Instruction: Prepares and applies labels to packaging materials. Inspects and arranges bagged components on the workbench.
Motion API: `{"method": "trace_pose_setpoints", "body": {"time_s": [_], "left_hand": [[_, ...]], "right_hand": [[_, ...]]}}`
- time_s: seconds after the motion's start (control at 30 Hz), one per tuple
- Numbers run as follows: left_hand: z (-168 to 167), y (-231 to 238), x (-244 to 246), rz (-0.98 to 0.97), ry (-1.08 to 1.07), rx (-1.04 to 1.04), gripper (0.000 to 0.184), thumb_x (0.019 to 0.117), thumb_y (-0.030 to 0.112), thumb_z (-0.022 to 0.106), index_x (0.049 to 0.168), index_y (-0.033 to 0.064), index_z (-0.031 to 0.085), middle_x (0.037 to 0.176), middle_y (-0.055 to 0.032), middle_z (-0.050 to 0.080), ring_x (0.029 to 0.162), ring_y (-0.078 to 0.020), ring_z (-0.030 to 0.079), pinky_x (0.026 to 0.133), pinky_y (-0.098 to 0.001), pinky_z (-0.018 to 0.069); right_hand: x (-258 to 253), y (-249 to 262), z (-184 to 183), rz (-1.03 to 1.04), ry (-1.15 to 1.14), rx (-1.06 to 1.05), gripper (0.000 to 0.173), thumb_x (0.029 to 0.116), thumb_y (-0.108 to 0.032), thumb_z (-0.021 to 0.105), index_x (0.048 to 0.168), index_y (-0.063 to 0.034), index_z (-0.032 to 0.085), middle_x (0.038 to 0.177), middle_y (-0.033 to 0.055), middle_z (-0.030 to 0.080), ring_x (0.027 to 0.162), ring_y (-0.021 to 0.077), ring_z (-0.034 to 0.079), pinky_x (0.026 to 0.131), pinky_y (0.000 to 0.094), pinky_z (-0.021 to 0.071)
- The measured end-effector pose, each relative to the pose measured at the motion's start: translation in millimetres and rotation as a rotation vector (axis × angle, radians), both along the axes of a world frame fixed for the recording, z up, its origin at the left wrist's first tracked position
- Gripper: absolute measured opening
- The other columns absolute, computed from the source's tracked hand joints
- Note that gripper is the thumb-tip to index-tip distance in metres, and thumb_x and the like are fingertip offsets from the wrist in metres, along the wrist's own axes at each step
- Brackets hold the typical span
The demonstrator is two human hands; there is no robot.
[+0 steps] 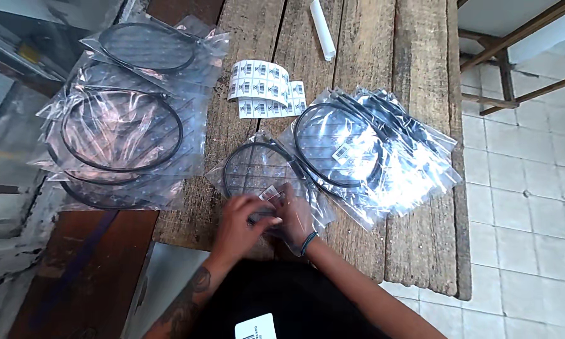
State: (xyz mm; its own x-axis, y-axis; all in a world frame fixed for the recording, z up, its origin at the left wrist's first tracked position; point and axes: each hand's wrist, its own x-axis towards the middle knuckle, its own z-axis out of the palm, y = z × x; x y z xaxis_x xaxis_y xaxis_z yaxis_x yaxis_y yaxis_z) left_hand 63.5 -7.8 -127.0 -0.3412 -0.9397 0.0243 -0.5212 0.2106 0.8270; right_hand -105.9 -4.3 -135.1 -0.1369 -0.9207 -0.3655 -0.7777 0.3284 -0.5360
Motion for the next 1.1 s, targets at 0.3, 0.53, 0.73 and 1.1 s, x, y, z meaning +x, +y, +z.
{"method": "trace_pose_setpoints", "body": {"time_s": [0.3, 0.53, 0.73, 1.1], "left_hand": [[-51.1, -25.5, 50.0, -0.161, -0.606, -0.256, 0.077, 0.1004, 0.071, 0.030, 0.162, 0.0249, 0.034, 0.172, -0.0007, 0.019, 0.159, -0.0263, 0.012, 0.125, -0.0647, 0.0045], [-49.7, -25.7, 49.6, -0.149, -0.593, -0.238, 0.076, 0.0999, 0.071, 0.033, 0.162, 0.0275, 0.033, 0.172, 0.0014, 0.020, 0.159, -0.0256, 0.012, 0.124, -0.0661, 0.0046], [-48.5, -25.3, 47.7, -0.137, -0.604, -0.253, 0.076, 0.0997, 0.071, 0.033, 0.162, 0.0268, 0.034, 0.171, 0.0004, 0.021, 0.159, -0.0266, 0.014, 0.123, -0.0672, 0.0046], [-48.2, -25.9, 49.8, -0.152, -0.605, -0.236, 0.078, 0.0985, 0.074, 0.033, 0.162, 0.0280, 0.034, 0.171, -0.0001, 0.020, 0.159, -0.0256, 0.012, 0.124, -0.0654, 0.0050]], "right_hand": [[0.5, -2.4, 3.0, 0.030, 0.085, 0.043, 0.037, 0.1050, -0.029, 0.056, 0.133, -0.0049, 0.055, 0.073, 0.0167, 0.067, 0.068, 0.0384, 0.069, 0.062, 0.0547, 0.0555], [8.2, -8.1, 12.7, 0.030, 0.167, 0.116, 0.050, 0.1044, -0.030, 0.055, 0.141, 0.0031, 0.047, 0.076, 0.0184, 0.068, 0.074, 0.0402, 0.070, 0.065, 0.0562, 0.0557], [-28.9, 30.7, -22.7, 0.242, 0.084, -0.476, 0.061, 0.0942, -0.026, 0.069, 0.147, -0.0003, 0.051, 0.092, 0.0102, 0.073, 0.070, 0.0252, 0.072, 0.061, 0.0434, 0.0604], [-38.4, 19.0, -42.9, 0.549, 0.303, -0.586, 0.076, 0.1027, -0.063, 0.035, 0.156, -0.0095, 0.045, 0.162, 0.0046, 0.042, 0.151, 0.0181, 0.037, 0.126, 0.0582, 0.0169]]}}
